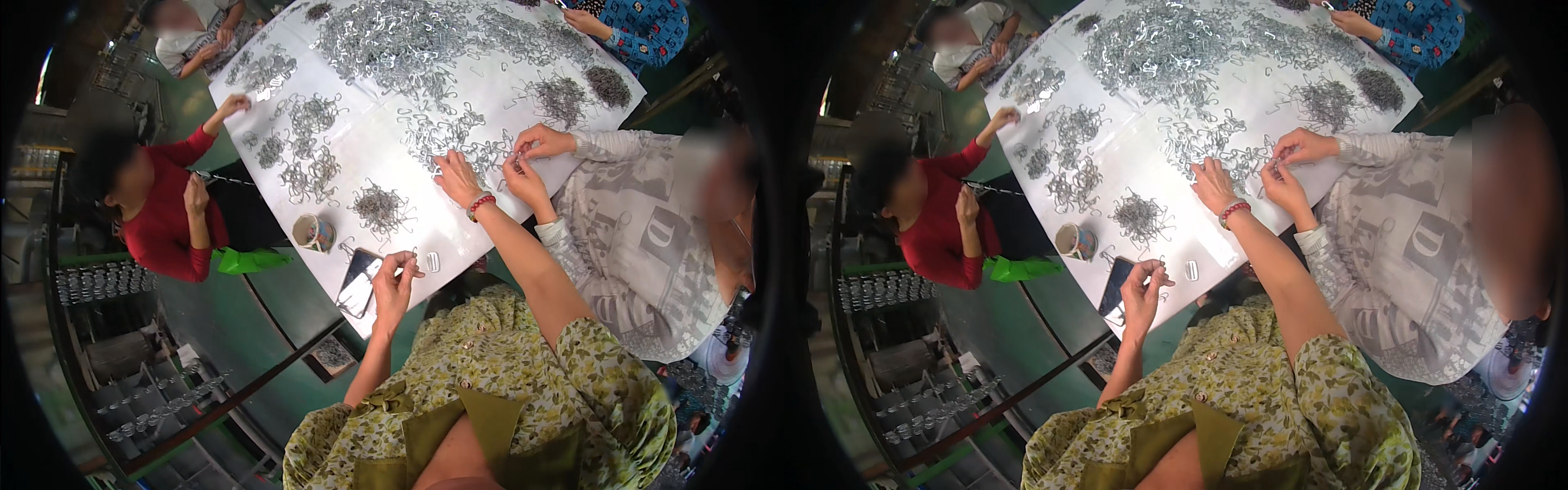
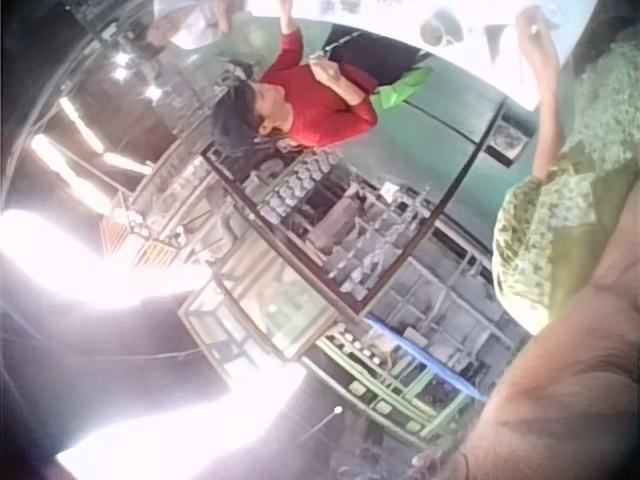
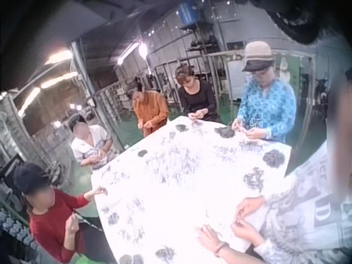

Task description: The person sits at a table with several others and sorts small metal clips or fasteners by hand. They gather clips into piles, separate them, and occasionally place them into a small container. The task is repetitive and involves fine hand movements to handle the small items.

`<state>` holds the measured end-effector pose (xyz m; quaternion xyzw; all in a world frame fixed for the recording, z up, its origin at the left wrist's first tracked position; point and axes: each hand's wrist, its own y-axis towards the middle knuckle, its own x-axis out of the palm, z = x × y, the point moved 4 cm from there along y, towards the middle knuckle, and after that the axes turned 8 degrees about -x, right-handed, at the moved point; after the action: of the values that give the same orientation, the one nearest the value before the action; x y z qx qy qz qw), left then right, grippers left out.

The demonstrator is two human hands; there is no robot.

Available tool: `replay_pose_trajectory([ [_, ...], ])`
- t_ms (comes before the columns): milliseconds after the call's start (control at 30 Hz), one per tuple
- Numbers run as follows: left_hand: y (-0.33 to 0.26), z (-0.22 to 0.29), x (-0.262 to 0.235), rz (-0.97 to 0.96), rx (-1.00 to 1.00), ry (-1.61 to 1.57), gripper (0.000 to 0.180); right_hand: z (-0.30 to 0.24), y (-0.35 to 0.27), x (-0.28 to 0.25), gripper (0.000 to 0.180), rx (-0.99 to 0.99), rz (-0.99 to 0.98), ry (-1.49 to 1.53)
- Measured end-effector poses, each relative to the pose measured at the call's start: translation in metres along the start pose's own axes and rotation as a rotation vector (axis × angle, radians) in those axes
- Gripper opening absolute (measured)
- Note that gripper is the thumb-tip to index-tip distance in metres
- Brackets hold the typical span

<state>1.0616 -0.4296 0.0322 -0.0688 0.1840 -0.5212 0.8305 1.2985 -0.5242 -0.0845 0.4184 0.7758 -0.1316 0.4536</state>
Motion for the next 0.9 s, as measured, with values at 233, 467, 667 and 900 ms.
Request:
replay_pose_trajectory([
  [233, -0.004, -0.021, -0.008, 0.029, -0.008, 0.094, 0.016, 0.016, 0.005, 0.005, 0.013, 0.065, -0.064, 0.124],
  [467, 0.080, -0.056, 0.001, 0.025, 0.005, 0.225, 0.017, 0.008, -0.043, -0.016, 0.009, 0.520, -0.041, 1.146],
  [667, 0.107, -0.067, 0.005, 0.120, 0.389, 0.790, 0.029, -0.022, -0.070, -0.047, 0.013, 0.626, -0.018, 1.407],
  [900, 0.101, 0.014, 0.047, -0.306, 0.077, -0.004, 0.038, -0.030, -0.083, -0.049, 0.017, 0.537, 0.074, 1.317],
])
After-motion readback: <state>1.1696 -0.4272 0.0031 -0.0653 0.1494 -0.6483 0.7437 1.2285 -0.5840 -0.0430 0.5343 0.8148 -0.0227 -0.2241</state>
